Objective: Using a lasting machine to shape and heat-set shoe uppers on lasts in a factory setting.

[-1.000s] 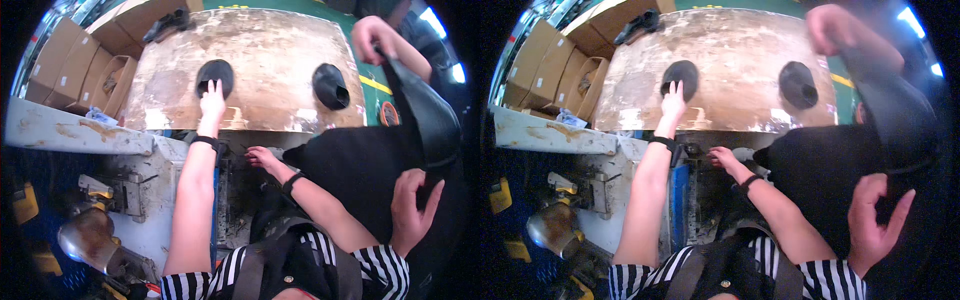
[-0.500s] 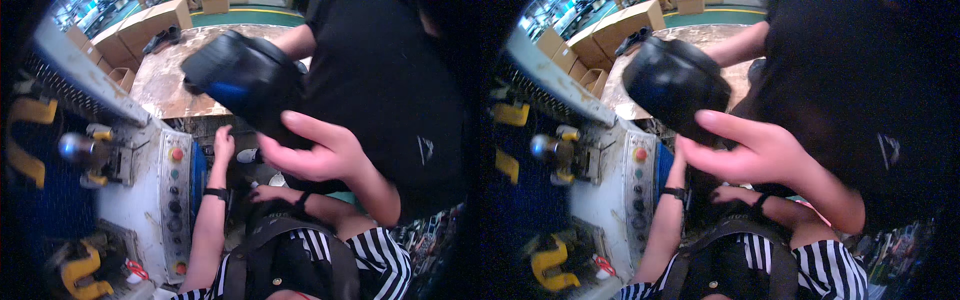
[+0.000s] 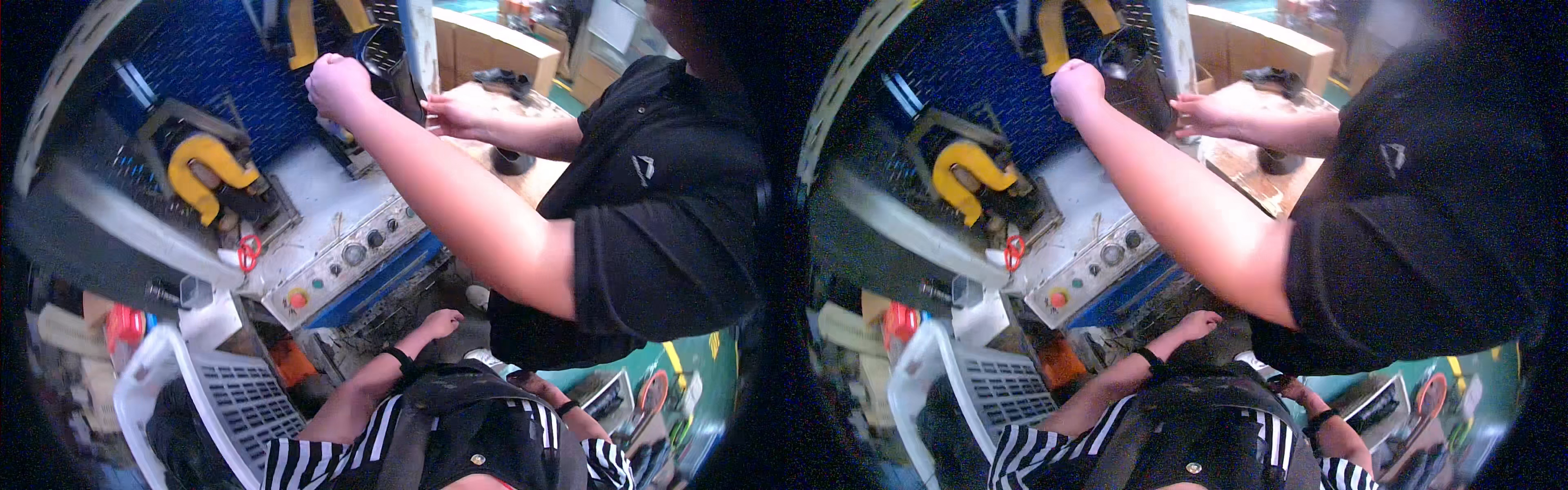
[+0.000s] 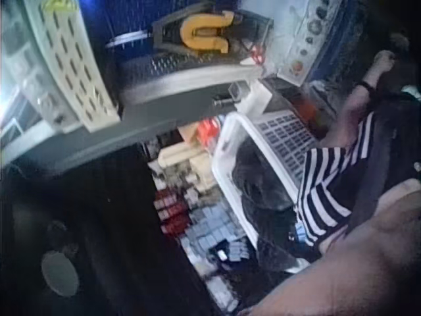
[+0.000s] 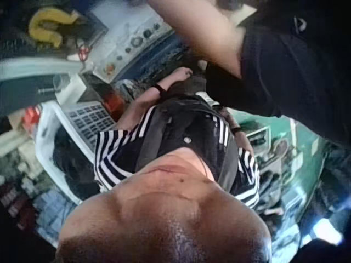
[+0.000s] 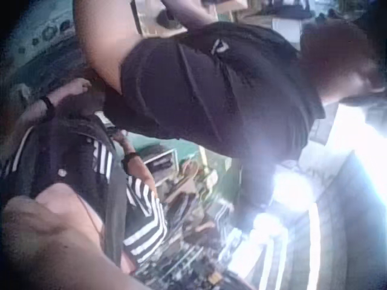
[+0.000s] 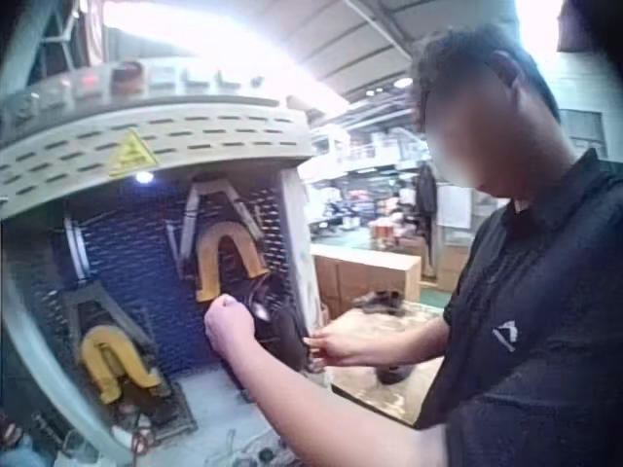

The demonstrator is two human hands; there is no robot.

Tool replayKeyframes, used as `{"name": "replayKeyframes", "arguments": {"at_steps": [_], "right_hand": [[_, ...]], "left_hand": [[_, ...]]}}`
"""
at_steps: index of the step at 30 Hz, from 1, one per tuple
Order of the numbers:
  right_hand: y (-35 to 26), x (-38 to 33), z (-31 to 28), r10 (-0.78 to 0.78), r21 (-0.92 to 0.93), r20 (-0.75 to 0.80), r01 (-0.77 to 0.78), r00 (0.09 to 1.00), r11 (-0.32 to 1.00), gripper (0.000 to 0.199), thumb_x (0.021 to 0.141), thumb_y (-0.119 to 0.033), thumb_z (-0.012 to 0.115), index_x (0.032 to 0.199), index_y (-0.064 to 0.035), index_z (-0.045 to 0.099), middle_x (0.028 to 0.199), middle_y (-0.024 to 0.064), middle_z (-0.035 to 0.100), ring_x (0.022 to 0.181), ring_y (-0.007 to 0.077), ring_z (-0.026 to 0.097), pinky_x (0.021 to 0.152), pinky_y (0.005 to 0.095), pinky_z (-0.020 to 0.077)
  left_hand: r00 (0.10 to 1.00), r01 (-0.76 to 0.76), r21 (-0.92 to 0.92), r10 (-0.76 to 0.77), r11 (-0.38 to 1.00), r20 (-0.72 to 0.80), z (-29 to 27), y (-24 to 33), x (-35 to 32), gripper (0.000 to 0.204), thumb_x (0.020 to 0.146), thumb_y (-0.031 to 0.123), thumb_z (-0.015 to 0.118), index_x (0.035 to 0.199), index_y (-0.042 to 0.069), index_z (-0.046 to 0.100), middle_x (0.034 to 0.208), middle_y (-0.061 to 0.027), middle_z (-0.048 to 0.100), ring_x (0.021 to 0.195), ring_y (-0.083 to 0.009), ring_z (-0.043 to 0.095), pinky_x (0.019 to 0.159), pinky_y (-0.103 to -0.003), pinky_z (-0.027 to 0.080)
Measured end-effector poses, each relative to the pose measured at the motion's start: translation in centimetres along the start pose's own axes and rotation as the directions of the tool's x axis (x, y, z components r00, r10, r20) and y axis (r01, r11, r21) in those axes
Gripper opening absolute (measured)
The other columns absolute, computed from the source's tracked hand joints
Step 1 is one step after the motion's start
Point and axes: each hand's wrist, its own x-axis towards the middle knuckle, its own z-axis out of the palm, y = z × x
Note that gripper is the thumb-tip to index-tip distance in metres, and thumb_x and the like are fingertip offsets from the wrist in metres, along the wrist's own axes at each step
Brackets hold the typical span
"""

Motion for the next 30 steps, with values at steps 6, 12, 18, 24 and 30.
{"name": "replayKeyframes", "arguments": {"at_steps": [6,12,18,24,30], "right_hand": [[14.5,2.7,-4.3,-0.323,-0.599,0.369,0.488,0.872,0.634,0.042,0.079,-0.031,0.061,0.113,-0.0084,0.060,0.109,0.0129,0.063,0.098,0.0256,0.060,0.085,0.0358,0.0470],[12.3,4.4,-12.4,-0.476,-0.757,0.227,0.461,0.850,0.462,0.039,0.080,-0.030,0.060,0.112,-0.0081,0.060,0.111,0.0123,0.062,0.099,0.0247,0.060,0.085,0.0345,0.0474],[4.0,9.9,-18.7,-0.625,-0.873,0.096,0.367,0.775,0.321,0.036,0.080,-0.028,0.058,0.110,-0.0079,0.061,0.112,0.0117,0.061,0.100,0.0239,0.060,0.084,0.0333,0.0478],[-14.3,16.1,-24.8,-0.773,-0.970,-0.035,0.166,0.634,0.180,0.034,0.081,-0.027,0.057,0.109,-0.0077,0.061,0.114,0.0111,0.059,0.101,0.0230,0.059,0.084,0.0320,0.0482],[-37.0,19.8,-20.8,-0.906,-0.996,-0.083,-0.017,0.415,0.084,0.032,0.082,-0.025,0.055,0.107,-0.0075,0.061,0.115,0.0104,0.058,0.102,0.0222,0.059,0.083,0.0307,0.0486]], "left_hand": [[0.969,0.069,-0.006,-0.068,0.998,-0.238,4.7,3.9,-0.6,0.025,0.080,0.017,0.053,0.103,0.010,0.063,0.100,-0.0149,0.064,0.096,-0.0315,0.060,0.082,-0.041,0.047],[0.963,0.270,0.218,-0.266,0.938,-0.050,13.9,7.3,-2.6,0.029,0.081,0.023,0.052,0.105,0.012,0.062,0.101,-0.0153,0.063,0.097,-0.0352,0.058,0.081,-0.043,0.047],[0.949,0.300,0.069,-0.290,0.952,-0.124,16.7,9.7,-5.4,0.028,0.081,0.024,0.051,0.103,0.011,0.064,0.105,-0.0132,0.062,0.098,-0.0316,0.058,0.083,-0.044,0.046],[0.400,0.400,-0.141,-0.311,0.906,-0.862,-2.8,13.3,-12.4,0.036,0.079,0.032,0.058,0.103,0.004,0.062,0.096,-0.0195,0.065,0.089,-0.0358,0.061,0.073,-0.042,0.047],[-0.120,-0.391,0.049,0.002,0.919,-0.993,-22.3,18.2,-18.1,0.025,0.088,0.026,0.055,0.086,0.003,0.063,0.065,-0.0072,0.063,0.055,-0.0146,0.058,0.053,-0.030,0.045]]}}
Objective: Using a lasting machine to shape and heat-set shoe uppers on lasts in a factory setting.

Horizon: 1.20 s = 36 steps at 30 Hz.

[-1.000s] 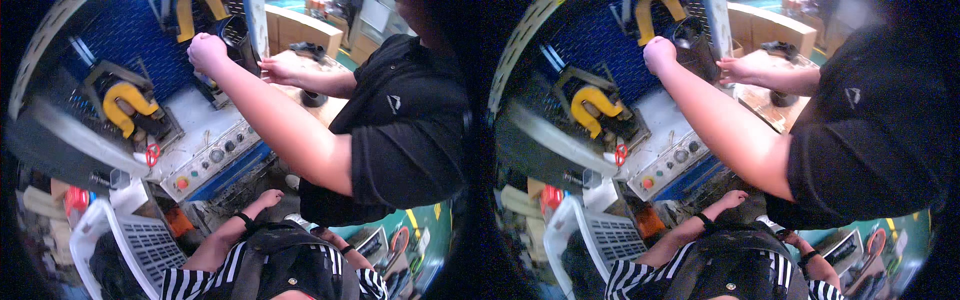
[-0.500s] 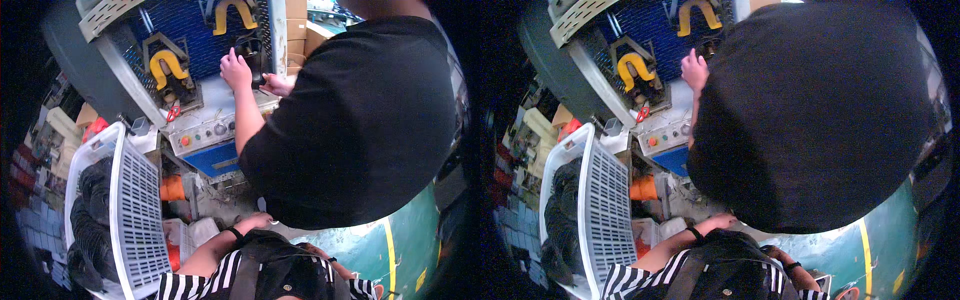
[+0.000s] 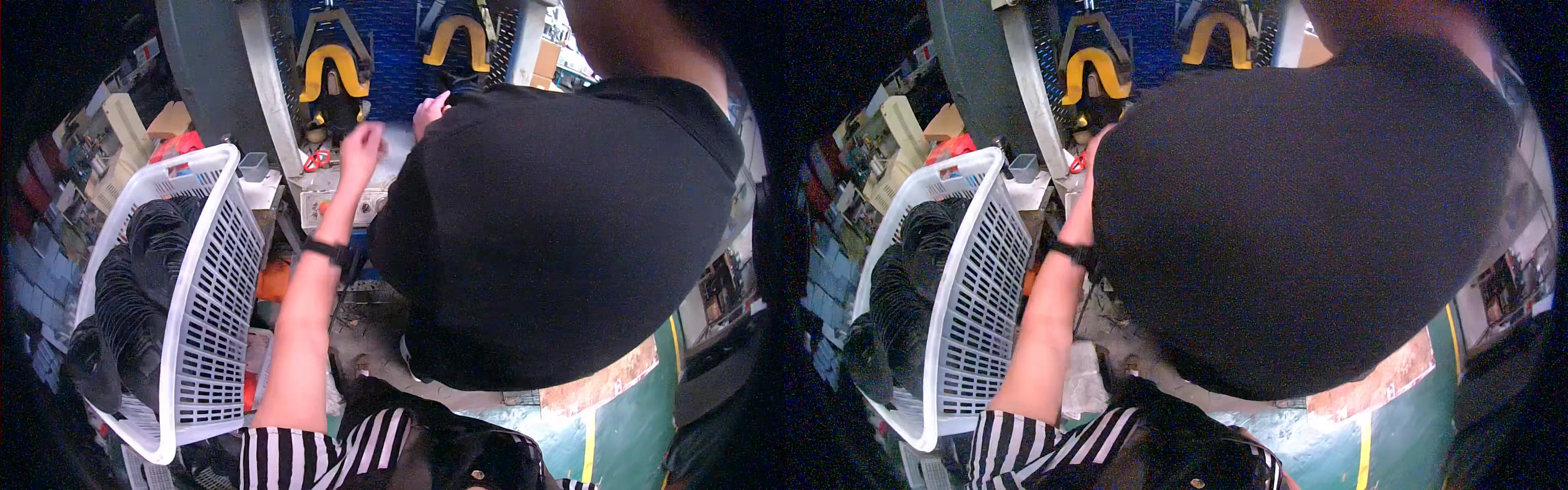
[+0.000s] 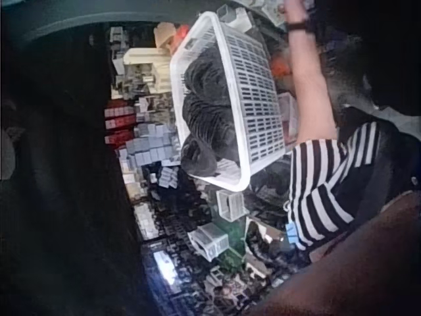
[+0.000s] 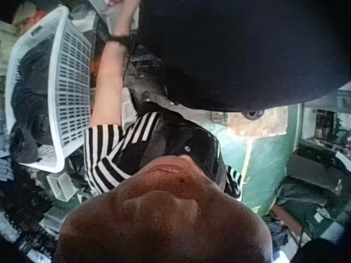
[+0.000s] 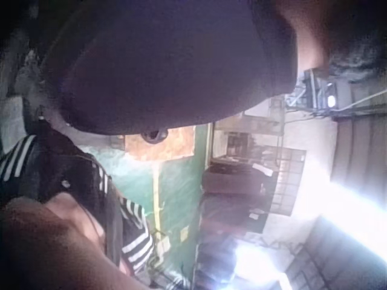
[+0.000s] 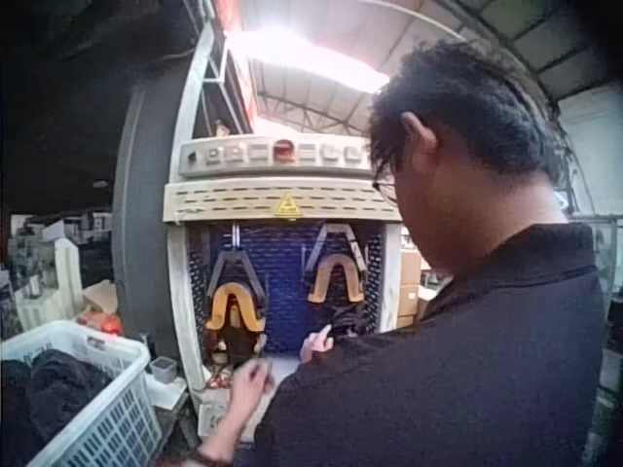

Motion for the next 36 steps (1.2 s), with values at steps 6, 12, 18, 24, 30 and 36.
{"name": "replayKeyframes", "arguments": {"at_steps": [6,12,18,24,30,36], "right_hand": [[-4.6,14.9,-3.4,0.116,-0.235,-0.255,-0.178,0.960,0.956,0.030,0.082,-0.024,0.054,0.106,-0.0073,0.061,0.117,0.0098,0.057,0.103,0.0213,0.059,0.083,0.0294,0.0489],[-7.0,20.3,-0.7,0.249,-0.163,-0.411,-0.340,0.877,0.926,0.045,0.081,-0.029,0.051,0.121,-0.0094,0.053,0.117,0.0099,0.054,0.112,0.0233,0.049,0.109,0.0436,0.0217],[-6.1,20.3,-2.5,-0.059,-0.471,0.040,0.071,0.997,0.880,0.044,0.081,-0.031,0.051,0.122,-0.0141,0.054,0.134,0.0036,0.039,0.125,0.0285,0.033,0.106,0.0437,0.0271],[-5.5,21.1,1.4,-0.112,-0.387,0.019,0.111,0.994,0.916,0.027,0.077,-0.021,0.055,0.102,-0.0202,0.064,0.114,-0.0071,0.054,0.114,0.0145,0.041,0.098,0.0315,0.0351],[-4.4,20.9,2.3,0.033,-0.192,-0.097,-0.051,0.995,0.980,0.021,0.076,-0.021,0.055,0.091,-0.0162,0.068,0.109,-0.0055,0.055,0.109,0.0158,0.045,0.094,0.0294,0.0376],[-4.6,21.9,1.3,-0.064,-0.257,-0.027,0.055,0.998,0.965,0.020,0.076,-0.021,0.055,0.089,-0.0154,0.069,0.107,-0.0017,0.055,0.104,0.0167,0.047,0.092,0.0276,0.0398]], "left_hand": [[0.964,-0.188,0.172,0.148,0.967,0.220,6.0,2.2,8.4,0.020,0.084,0.022,0.061,0.095,0.006,0.066,0.078,-0.0056,0.067,0.060,-0.0100,0.060,0.057,-0.026,0.048],[0.913,-0.319,0.256,0.223,0.913,0.342,10.7,-3.5,13.8,0.022,0.079,0.028,0.065,0.096,0.014,0.066,0.086,-0.0076,0.066,0.078,-0.0237,0.064,0.068,-0.033,0.050],[0.738,-0.606,0.318,0.368,0.729,0.565,14.5,-6.5,17.6,0.034,0.074,0.032,0.068,0.104,0.016,0.065,0.094,-0.0086,0.060,0.089,-0.0276,0.060,0.076,-0.038,0.049],[0.632,-0.663,0.277,0.321,0.696,0.705,18.0,-8.6,18.9,0.040,0.071,0.029,0.072,0.109,0.019,0.062,0.098,-0.0095,0.059,0.092,-0.0287,0.059,0.079,-0.040,0.049],[0.612,-0.721,0.279,0.393,0.635,0.687,18.7,-8.5,19.6,0.036,0.074,0.021,0.065,0.109,0.019,0.062,0.094,-0.0087,0.059,0.088,-0.0278,0.059,0.076,-0.040,0.050],[0.682,-0.713,0.338,0.495,0.615,0.539,18.5,-10.6,20.8,0.034,0.072,0.018,0.062,0.106,0.016,0.062,0.089,-0.0085,0.059,0.082,-0.0274,0.060,0.070,-0.041,0.051]]}}
